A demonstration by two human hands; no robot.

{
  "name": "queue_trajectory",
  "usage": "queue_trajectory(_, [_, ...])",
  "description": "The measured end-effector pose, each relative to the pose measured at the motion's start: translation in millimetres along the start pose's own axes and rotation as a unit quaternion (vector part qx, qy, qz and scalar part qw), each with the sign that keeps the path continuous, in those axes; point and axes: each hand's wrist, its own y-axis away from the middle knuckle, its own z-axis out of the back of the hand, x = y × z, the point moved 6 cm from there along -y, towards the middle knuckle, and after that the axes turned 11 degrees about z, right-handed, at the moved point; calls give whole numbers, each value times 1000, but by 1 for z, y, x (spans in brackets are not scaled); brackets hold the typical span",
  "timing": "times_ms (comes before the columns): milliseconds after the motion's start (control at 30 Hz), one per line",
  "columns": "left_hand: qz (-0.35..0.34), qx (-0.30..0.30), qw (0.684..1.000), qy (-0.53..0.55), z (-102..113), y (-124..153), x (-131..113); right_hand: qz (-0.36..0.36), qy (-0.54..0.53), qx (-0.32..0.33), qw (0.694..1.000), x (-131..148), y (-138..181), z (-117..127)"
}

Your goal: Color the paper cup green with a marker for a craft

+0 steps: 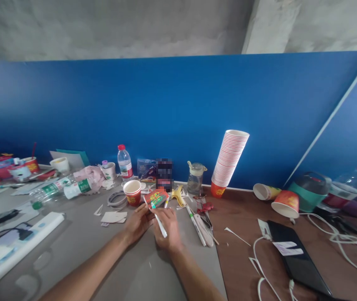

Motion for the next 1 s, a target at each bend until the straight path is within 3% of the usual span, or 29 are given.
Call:
queue_trajectory(167, [10,-13,1000,-7,-2,2,1,-37,60,-58,996,-13,2,12])
queue_trajectory(367, [1,-11,1000,-3,2,-1,-1,5,13,12,1000,-2,-1,-2])
queue_trajectory(533, [7,-24,1000,-14,2,-1,1,-31,64,-60,996,-13,0,13])
queue_trajectory(733, [-7,-8,1000,-23,-1,-1,1,6,22,17,1000,-5,0,-2])
queue_trajectory(900, [1,-19,999,-25,1,-1,3,-33,72,-47,996,-14,1,11])
queue_trajectory(1000, [0,-18,999,-30,0,-1,2,-30,50,-32,998,-8,-1,8])
